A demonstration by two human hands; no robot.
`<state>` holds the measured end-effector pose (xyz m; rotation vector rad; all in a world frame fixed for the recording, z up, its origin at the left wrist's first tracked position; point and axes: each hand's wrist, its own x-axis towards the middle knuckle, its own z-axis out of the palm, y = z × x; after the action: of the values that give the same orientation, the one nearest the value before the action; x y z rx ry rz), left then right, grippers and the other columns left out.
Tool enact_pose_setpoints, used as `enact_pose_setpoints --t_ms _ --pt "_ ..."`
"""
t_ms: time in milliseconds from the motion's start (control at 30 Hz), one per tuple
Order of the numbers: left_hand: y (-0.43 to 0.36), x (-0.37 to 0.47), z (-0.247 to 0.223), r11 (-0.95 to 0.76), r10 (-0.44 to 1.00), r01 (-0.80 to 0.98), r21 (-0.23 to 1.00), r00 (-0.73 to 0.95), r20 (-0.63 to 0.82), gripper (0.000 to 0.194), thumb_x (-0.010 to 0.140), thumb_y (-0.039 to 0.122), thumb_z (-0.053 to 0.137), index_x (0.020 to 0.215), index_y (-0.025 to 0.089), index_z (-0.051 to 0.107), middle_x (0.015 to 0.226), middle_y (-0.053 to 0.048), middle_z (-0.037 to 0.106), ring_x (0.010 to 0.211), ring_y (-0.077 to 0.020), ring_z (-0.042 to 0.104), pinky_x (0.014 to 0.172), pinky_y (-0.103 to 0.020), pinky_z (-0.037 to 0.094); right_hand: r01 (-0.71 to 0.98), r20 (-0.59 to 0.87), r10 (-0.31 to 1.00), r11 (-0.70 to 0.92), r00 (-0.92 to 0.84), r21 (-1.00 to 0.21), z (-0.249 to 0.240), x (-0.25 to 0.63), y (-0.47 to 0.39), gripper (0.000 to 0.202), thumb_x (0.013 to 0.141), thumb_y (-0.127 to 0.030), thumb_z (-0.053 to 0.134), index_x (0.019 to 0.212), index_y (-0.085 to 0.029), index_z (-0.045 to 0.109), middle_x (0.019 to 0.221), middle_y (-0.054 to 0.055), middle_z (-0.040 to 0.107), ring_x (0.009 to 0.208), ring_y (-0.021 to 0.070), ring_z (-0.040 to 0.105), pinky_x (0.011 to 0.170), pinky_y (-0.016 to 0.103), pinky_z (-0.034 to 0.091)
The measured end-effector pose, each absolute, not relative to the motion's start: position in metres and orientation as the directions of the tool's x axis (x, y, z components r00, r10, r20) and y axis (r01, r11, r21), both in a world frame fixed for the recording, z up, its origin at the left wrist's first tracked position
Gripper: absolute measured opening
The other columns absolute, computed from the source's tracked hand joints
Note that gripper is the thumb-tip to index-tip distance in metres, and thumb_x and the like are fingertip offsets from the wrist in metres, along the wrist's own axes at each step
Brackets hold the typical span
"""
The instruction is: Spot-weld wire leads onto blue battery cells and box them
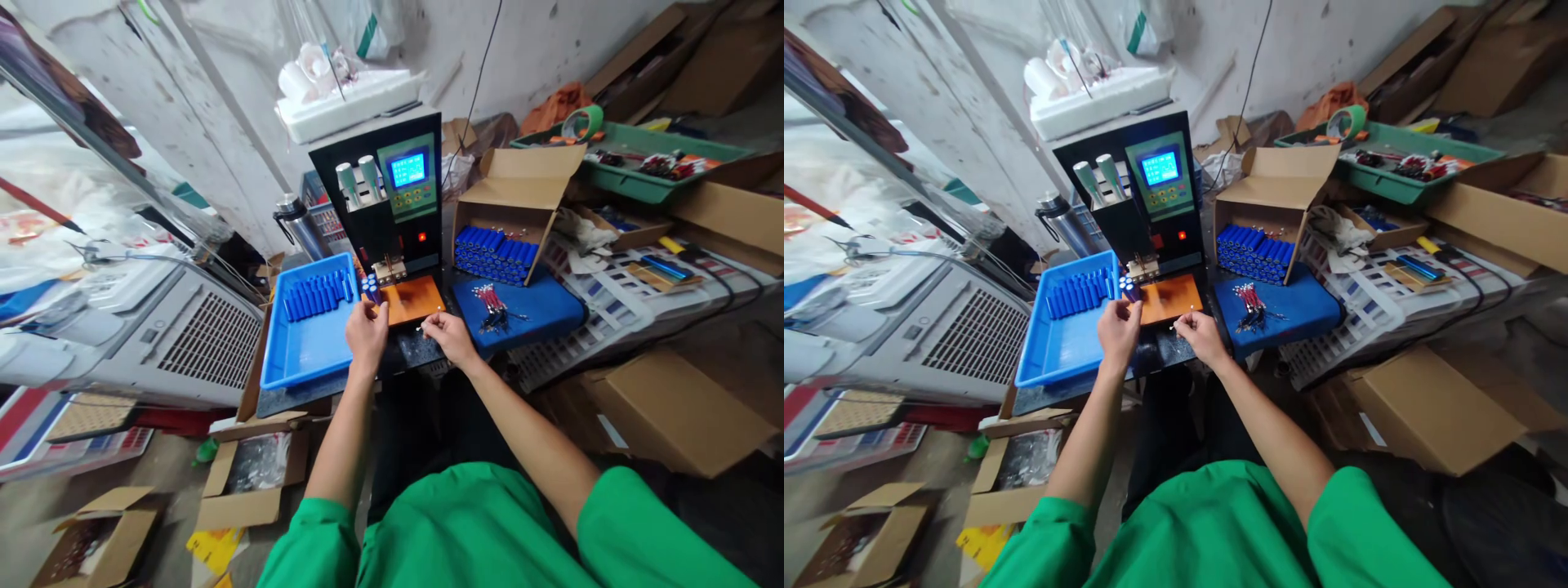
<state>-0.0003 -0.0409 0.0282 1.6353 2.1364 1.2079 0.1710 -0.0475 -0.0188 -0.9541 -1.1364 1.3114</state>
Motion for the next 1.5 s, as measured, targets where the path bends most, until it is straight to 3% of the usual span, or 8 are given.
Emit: enact_pose_setpoints --t_ms 100,200,567,667,800,1000,1200,1500 --pt "-0.017 -0.005 0.042 0.303 0.86 0.829 0.469 -0.45 0.24 0.048 0.084 0.061 0.064 0.103 0.017 0.067 0.094 -0.016 0.074 0.091 -0.031 0.069 0.081 -0.039 0.048 -0.221 0.049 0.996 0.03 -0.081 -0.975 -0.026 0.169 -0.051 0.025 0.071 -0.042 0.073 0.068 -0.02 0.062 0.06 0.0 0.062 0.06 0.0145 0.055 0.064 0.029 0.044" --pt "0.0 -0.003 0.048 0.394 0.875 0.86 0.324 -0.459 0.156 0.059 0.084 0.069 0.058 0.098 0.013 0.071 0.098 -0.025 0.073 0.098 -0.0386 0.069 0.084 -0.045 0.049 -0.228 0.026 0.996 0.006 -0.088 -0.974 -0.033 0.168 -0.054 0.025 0.07 -0.042 0.072 0.068 -0.02 0.063 0.06 -0.001 0.062 0.059 0.0142 0.055 0.063 0.029 0.044" --pt "0.001 0.004 0.033 0.372 0.897 0.904 0.211 -0.408 0.171 0.05 0.095 0.054 0.045 0.098 0.014 0.075 0.095 -0.023 0.074 0.094 -0.0371 0.071 0.079 -0.044 0.049 -0.232 -0.001 0.998 -0.017 -0.07 -0.972 -0.042 0.18 -0.055 0.023 0.071 -0.041 0.072 0.068 -0.02 0.064 0.06 0.0 0.063 0.059 0.0151 0.057 0.063 0.029 0.044" --pt "-0.005 0.008 0.027 0.291 0.928 0.93 0.224 -0.331 0.168 0.042 0.094 0.051 0.048 0.099 0.018 0.073 0.094 -0.018 0.075 0.093 -0.034 0.071 0.078 -0.04 0.048 -0.239 -0.002 0.998 -0.017 -0.061 -0.971 -0.041 0.181 -0.053 0.024 0.071 -0.043 0.073 0.068 -0.02 0.064 0.06 0.0 0.062 0.059 0.0151 0.056 0.062 0.029 0.044" --pt "-0.005 0.016 0.021 0.17 0.958 0.928 0.333 -0.234 0.165 0.032 0.094 0.048 0.051 0.095 0.022 0.069 0.09 -0.012 0.075 0.09 -0.0284 0.07 0.073 -0.033 0.045 -0.244 0.03 0.999 0.018 -0.045 -0.97 -0.033 0.18 -0.046 0.025 0.073 -0.043 0.073 0.07 -0.02 0.064 0.06 0.0 0.063 0.06 0.0151 0.056 0.064 0.03 0.045" --pt "0.005 0.023 0.02 0.102 0.963 0.919 0.38 -0.188 0.196 0.024 0.094 0.039 0.052 0.098 0.02 0.065 0.095 -0.013 0.074 0.093 -0.0286 0.069 0.072 -0.032 0.044 -0.279 0.071 0.997 0.071 0.007 -0.958 -0.015 0.181 -0.027 0.025 0.074 -0.042 0.073 0.07 -0.02 0.063 0.06 0.0 0.062 0.059 0.0144 0.056 0.065 0.03 0.046" --pt "0.005 0.024 0.012 0.147 0.95 0.902 0.407 -0.243 0.195 0.029 0.094 0.039 0.052 0.114 0.02 0.06 0.104 -0.013 0.074 0.098 -0.0296 0.069 0.076 -0.034 0.045 -0.359 0.055 0.998 0.066 0.04 -0.931 -0.01 0.174 0.001 0.027 0.071 -0.043 0.075 0.071 -0.02 0.061 0.062 -0.002 0.06 0.058 0.0127 0.055 0.063 0.028 0.046" --pt "0.013 0.021 0.008 0.07 0.966 0.915 0.398 -0.161 0.202 0.033 0.097 0.044 0.051 0.116 0.019 0.062 0.101 -0.014 0.075 0.096 -0.0298 0.07 0.076 -0.033 0.045 -0.357 0.036 0.999 0.043 0.027 -0.933 -0.003 0.146 0.039 0.024 0.071 -0.04 0.074 0.071 -0.02 0.06 0.063 -0.002 0.061 0.06 0.0119 0.057 0.062 0.026 0.049"
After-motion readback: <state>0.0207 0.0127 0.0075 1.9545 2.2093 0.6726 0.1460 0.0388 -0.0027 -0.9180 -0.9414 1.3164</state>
